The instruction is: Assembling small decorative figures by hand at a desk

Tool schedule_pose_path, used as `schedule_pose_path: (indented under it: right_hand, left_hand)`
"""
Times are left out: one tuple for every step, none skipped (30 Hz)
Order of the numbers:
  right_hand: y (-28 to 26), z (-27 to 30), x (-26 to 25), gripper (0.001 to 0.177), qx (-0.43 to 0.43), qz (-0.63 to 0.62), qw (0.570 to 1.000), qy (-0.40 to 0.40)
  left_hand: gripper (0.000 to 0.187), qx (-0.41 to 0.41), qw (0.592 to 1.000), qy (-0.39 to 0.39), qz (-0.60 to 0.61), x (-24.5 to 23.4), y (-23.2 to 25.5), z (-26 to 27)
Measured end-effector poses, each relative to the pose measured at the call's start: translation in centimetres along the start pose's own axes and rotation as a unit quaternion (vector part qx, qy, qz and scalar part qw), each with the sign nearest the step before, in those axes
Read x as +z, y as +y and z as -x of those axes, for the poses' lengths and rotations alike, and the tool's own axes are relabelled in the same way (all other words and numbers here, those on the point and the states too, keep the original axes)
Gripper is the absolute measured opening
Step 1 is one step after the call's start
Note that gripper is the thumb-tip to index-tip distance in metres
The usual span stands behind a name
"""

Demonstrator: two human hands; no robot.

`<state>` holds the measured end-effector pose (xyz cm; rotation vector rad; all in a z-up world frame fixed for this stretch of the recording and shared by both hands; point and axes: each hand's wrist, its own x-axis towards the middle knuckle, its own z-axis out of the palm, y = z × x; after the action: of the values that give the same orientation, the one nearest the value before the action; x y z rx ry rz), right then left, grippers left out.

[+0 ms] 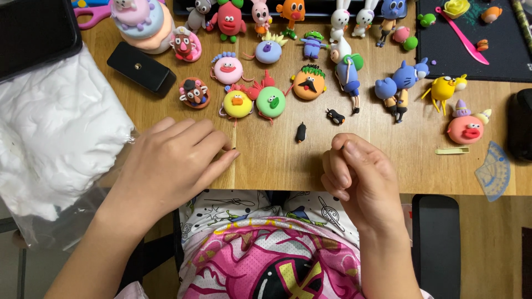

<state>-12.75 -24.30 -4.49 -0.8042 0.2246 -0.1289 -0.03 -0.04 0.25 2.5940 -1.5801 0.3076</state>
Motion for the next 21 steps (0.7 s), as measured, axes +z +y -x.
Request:
schedule_pose_path:
  right_hand:
    - [0.1, 0.0, 0.1, 0.013, 0.000, 0.000, 1.000, 0.000]
    - [0.1, 0.0, 0.1, 0.013, 0.003, 0.000, 1.000, 0.007]
    - [0.2, 0.0, 0.2, 0.014, 0.007, 0.000, 1.000, 0.015]
    - [0.2, 0.1, 0.1, 0.014, 0.007, 0.000, 1.000, 0.015]
    - [0.3, 0.1, 0.1, 0.013, 0.009, 0.014, 1.000, 0.018]
    - [0.3, 0.2, 0.1, 0.013, 0.011, 0.028, 0.999, 0.021]
    - [0.5, 0.2, 0.1, 0.013, 0.011, 0.028, 0.999, 0.019]
    - [0.7, 0.3, 0.1, 0.014, 0.004, 0.039, 0.999, 0.014]
    - [0.9, 0.4, 0.2, 0.016, -0.002, 0.051, 0.999, 0.009]
    - [1.0, 0.5, 0.3, 0.016, 0.000, 0.051, 0.999, 0.008]
    - [1.1, 0.6, 0.5, 0.016, 0.004, 0.051, 0.999, -0.001]
    - [1.3, 0.7, 0.7, 0.016, 0.008, 0.051, 0.999, -0.010]
    - [1.5, 0.6, 0.9, 0.016, 0.010, 0.051, 0.999, -0.013]
    - [1.6, 0.6, 1.0, 0.017, 0.018, 0.044, 0.999, -0.016]
    - [1.8, 0.5, 1.2, 0.018, 0.026, 0.037, 0.999, -0.019]
    - [2.1, 0.5, 1.5, 0.018, 0.027, 0.037, 0.999, -0.022]
    - [2.3, 0.4, 1.7, 0.019, 0.034, 0.043, 0.998, -0.023]
    - [2.4, 0.4, 2.0, 0.020, 0.042, 0.049, 0.998, -0.024]
    - [2.6, 0.5, 2.1, 0.020, 0.043, 0.048, 0.998, -0.027]
    - [2.8, 0.5, 2.3, 0.021, 0.047, 0.063, 0.997, -0.006]
    - [2.9, 0.6, 2.4, 0.023, 0.050, 0.078, 0.996, 0.016]
  left_hand:
    - [0.022, 0.000, 1.000, 0.000, 0.000, 0.0, 0.0, 0.0]
    - [0.021, 0.004, 1.000, 0.006, 0.002, -0.1, 0.0, -0.1]
    - [0.020, 0.008, 1.000, 0.011, 0.005, -0.1, 0.1, -0.1]
    - [0.020, 0.008, 1.000, 0.011, 0.005, -0.3, 0.1, -0.2]
    - [0.020, 0.014, 1.000, 0.022, -0.008, -0.5, 0.2, -0.3]
    - [0.020, 0.020, 0.999, 0.032, -0.021, -0.6, 0.2, -0.3]
    - [0.020, 0.018, 0.999, 0.033, -0.022, -0.8, 0.3, -0.4]
    - [0.018, 0.021, 0.999, 0.047, -0.009, -0.9, 0.4, -0.5]
    - [0.016, 0.023, 0.998, 0.062, 0.004, -1.0, 0.5, -0.5]
    - [0.016, 0.021, 0.998, 0.062, 0.004, -1.2, 0.7, -0.7]
    - [0.017, 0.033, 0.996, 0.083, 0.010, -1.3, 0.8, -0.8]
    - [0.017, 0.045, 0.993, 0.105, 0.016, -1.5, 1.0, -0.9]
    - [0.017, 0.042, 0.994, 0.105, 0.015, -1.6, 1.2, -1.0]
    - [0.013, 0.056, 0.990, 0.130, 0.029, -1.7, 1.4, -1.1]
    - [0.010, 0.071, 0.984, 0.155, 0.043, -1.8, 1.6, -1.2]
    - [0.010, 0.069, 0.985, 0.155, 0.041, -2.0, 2.1, -1.5]
    - [0.011, 0.075, 0.979, 0.173, 0.079, -2.2, 2.6, -1.8]
    - [0.012, 0.081, 0.971, 0.191, 0.118, -2.5, 3.0, -2.0]
    - [0.012, 0.079, 0.972, 0.191, 0.116, -2.3, 3.3, -2.1]
    - [0.014, 0.071, 0.968, 0.201, 0.135, -2.2, 3.6, -2.2]
    - [0.017, 0.064, 0.963, 0.212, 0.154, -2.0, 3.9, -2.3]
